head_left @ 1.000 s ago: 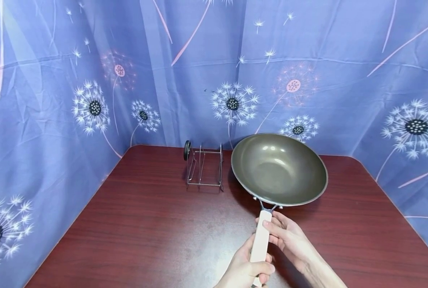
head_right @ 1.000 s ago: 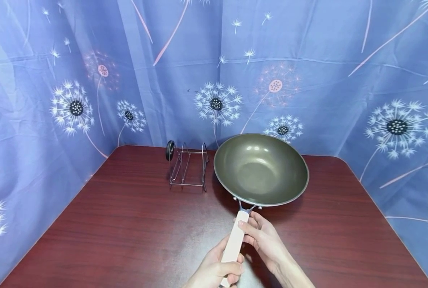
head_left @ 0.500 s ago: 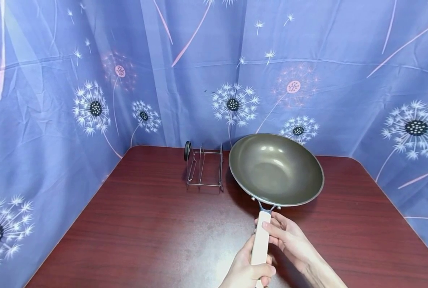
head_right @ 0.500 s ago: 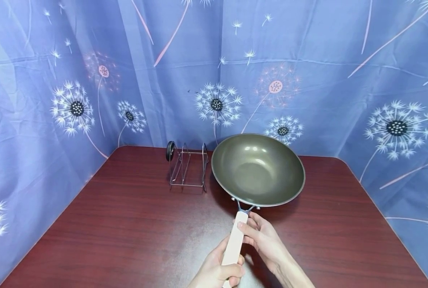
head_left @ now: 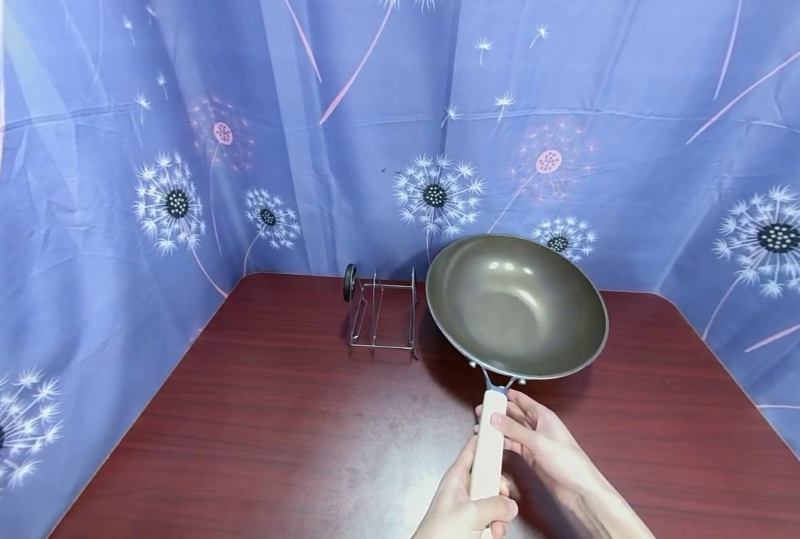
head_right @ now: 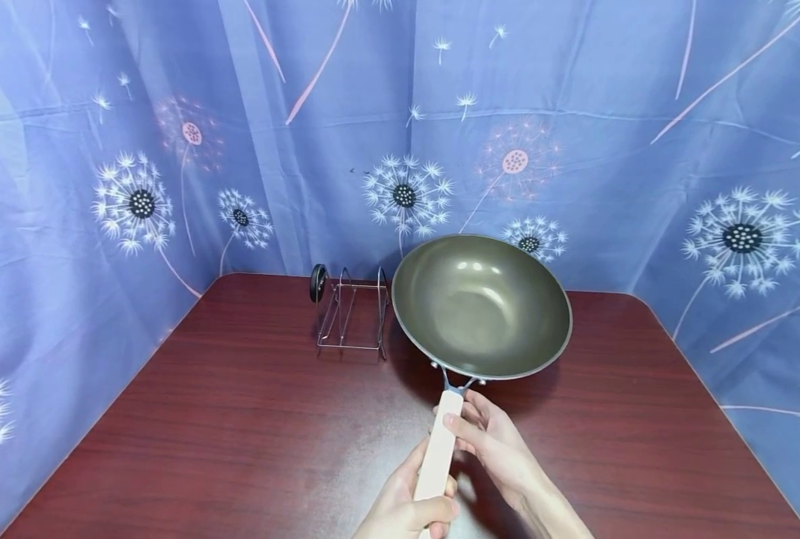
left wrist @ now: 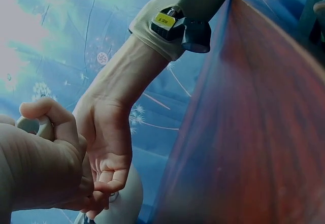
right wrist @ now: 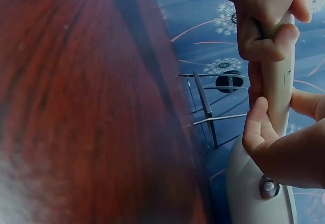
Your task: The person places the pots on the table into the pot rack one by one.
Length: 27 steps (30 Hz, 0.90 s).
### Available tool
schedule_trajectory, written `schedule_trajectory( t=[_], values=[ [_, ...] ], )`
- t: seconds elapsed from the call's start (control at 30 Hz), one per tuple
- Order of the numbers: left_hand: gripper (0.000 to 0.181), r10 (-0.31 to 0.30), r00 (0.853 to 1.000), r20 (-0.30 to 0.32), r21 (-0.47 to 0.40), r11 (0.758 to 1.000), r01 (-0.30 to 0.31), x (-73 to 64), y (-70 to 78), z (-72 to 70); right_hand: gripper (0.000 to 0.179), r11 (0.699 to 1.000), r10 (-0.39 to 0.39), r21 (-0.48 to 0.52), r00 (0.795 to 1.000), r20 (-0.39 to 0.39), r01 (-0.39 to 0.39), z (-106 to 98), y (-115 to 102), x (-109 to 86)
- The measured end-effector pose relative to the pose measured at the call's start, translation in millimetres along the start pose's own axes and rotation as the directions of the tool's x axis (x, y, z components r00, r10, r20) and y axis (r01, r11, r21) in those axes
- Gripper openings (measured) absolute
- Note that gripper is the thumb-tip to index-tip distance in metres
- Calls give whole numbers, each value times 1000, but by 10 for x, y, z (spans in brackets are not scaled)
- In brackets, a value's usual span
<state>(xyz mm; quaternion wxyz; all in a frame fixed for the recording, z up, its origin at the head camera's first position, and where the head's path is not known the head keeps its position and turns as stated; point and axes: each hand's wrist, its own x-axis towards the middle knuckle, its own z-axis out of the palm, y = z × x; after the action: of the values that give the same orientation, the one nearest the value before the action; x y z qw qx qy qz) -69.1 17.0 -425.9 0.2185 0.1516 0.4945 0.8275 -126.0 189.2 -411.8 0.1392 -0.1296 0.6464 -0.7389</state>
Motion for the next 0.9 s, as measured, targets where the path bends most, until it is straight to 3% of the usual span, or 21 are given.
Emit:
schedule_trajectory(
  t=[0.23,0.53,0.9],
  values=[
    [73,7,1000,4,7,1000,-7,-4,51,4,46,1000,-19,-21,1000,8,19,23,-59,35],
    [76,34,999,-14,60,998,-33,-34,102,29,62,988,42,-149,999,-32,-47,46,-168,29],
    [83,102,995,-13,134,986,-100,-63,134,60,53,981,-35,-191,999,0,34,77,-267,32]
  ],
)
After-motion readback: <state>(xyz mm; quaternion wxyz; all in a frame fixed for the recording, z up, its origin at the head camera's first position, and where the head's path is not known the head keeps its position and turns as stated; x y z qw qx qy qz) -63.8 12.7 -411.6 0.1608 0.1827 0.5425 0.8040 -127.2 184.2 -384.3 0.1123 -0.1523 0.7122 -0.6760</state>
